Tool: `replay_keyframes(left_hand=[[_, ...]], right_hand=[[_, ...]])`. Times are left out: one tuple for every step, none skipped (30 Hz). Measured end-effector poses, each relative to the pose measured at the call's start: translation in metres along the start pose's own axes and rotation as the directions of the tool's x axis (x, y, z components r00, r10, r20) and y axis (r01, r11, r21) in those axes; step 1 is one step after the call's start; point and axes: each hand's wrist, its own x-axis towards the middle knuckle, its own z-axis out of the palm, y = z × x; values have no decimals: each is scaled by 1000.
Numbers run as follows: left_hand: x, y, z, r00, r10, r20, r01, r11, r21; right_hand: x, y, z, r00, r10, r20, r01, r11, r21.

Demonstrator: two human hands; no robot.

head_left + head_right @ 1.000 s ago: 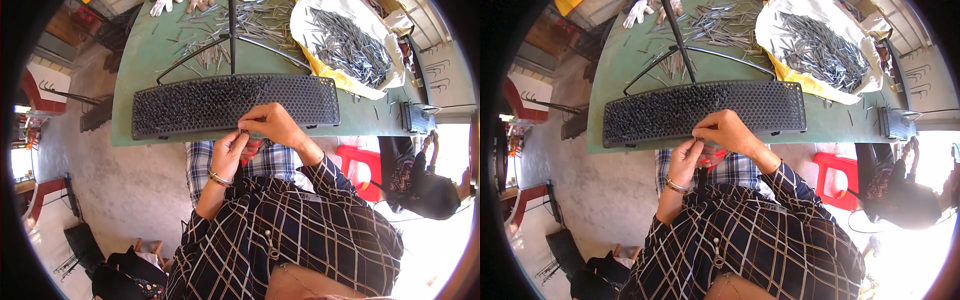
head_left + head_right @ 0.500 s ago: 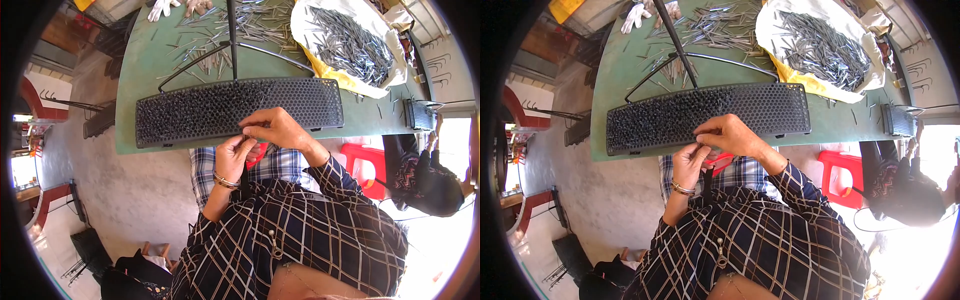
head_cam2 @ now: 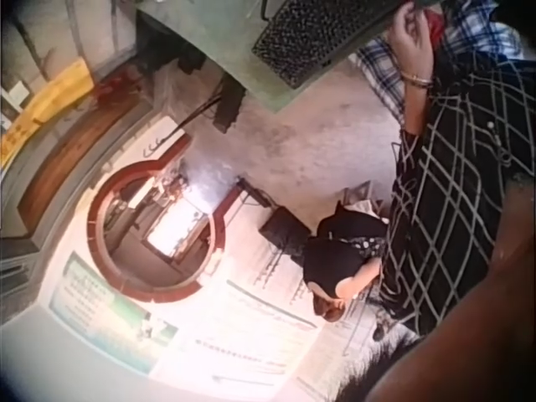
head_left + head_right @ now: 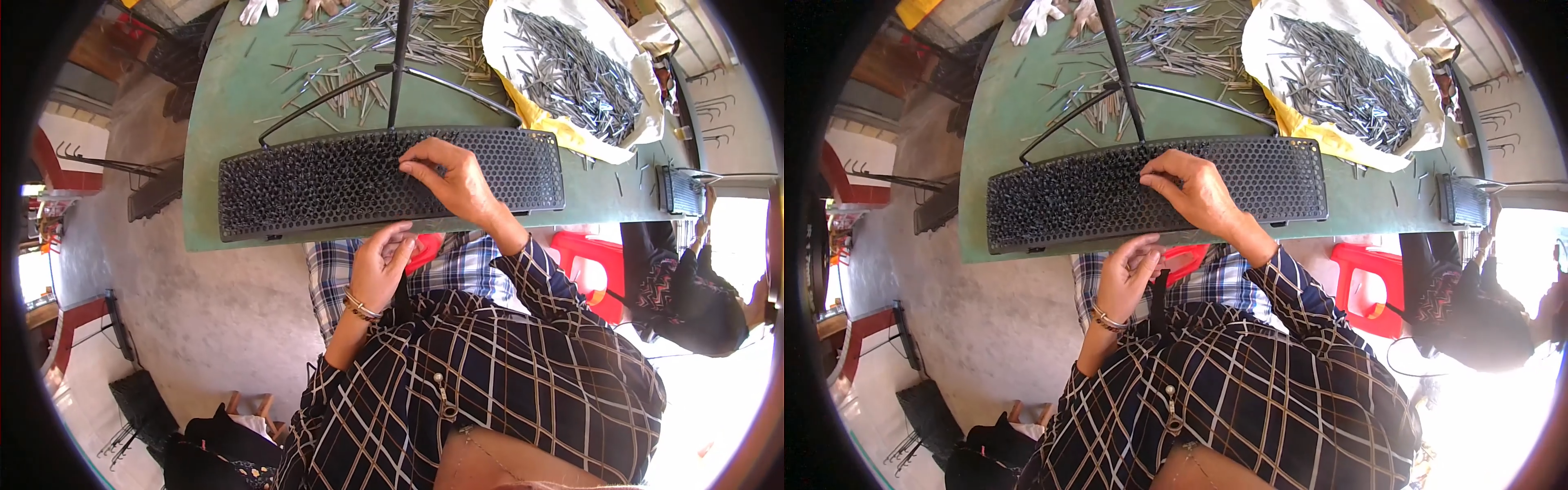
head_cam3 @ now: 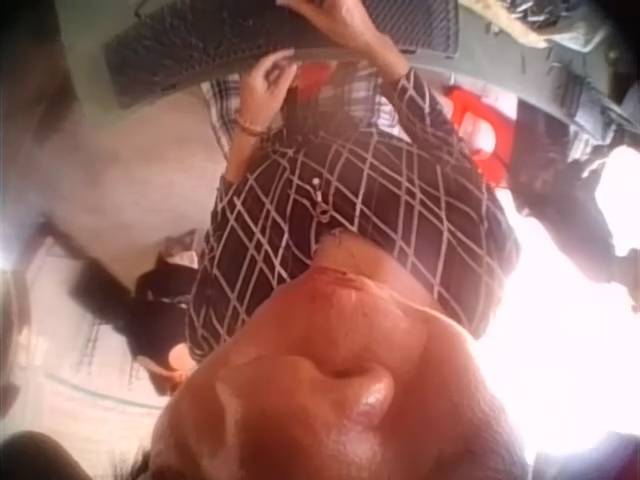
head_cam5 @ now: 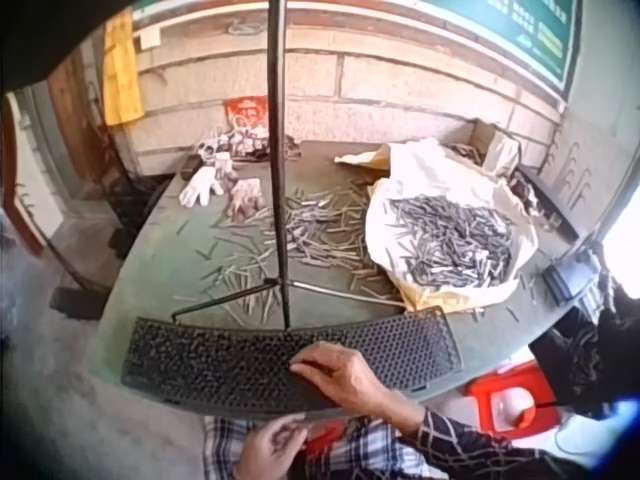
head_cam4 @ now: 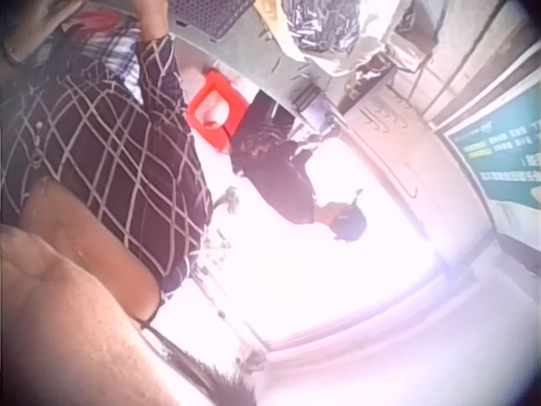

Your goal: Inserting small metal pins into a black mesh component frame.

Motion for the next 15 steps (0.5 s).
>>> replay_keyframes(left_hand=[[0,-1,1,1000,1,1,-1,1000,-4],[-2,-1,1,1000,5,-14,-5,1000,-1],[-4,-1,1,1000,9,-28,-9,1000,2],[-4,-1,1,1000,8,-30,-8,1000,1],[-5,-1,1,1000,11,-28,-11,1000,6],[-6,-1,1,1000,14,-25,-14,1000,11],[-6,-2,1,1000,15,-26,-14,1000,12],[-7,-4,1,1000,17,-14,-17,1000,8],[-8,-4,1,1000,19,-2,-19,1000,5],[-9,-4,1,1000,19,-3,-19,1000,9],[-8,-5,2,1000,19,3,-19,1000,21],[-7,-6,3,1000,18,9,-19,999,33],[-7,-7,4,1000,19,13,-20,999,33],[-7,-7,5,1000,22,11,-23,999,36],[-7,-6,5,1000,26,10,-26,999,38]], right_hand=[[0,2,1,999,-31,12,31,999,-20],[-2,2,3,1000,-11,27,11,1000,-13],[-2,2,4,999,-10,30,10,1000,-11],[-3,2,4,999,-40,18,40,998,-39],[-3,3,6,997,-71,7,71,995,-65],[-3,4,8,997,-71,8,72,995,-63],[-3,5,10,985,-171,4,170,978,-119],[-3,5,12,963,-268,5,265,949,-174],[-3,3,12,963,-269,4,265,949,-171],[-2,2,12,968,-249,-3,245,955,-165],[-3,2,11,974,-227,-12,222,961,-165],[-3,4,10,974,-226,-15,220,961,-167],[-5,7,10,963,-271,4,266,944,-196],[-5,9,11,948,-317,23,314,924,-220],[-7,11,12,948,-318,20,314,924,-219]])
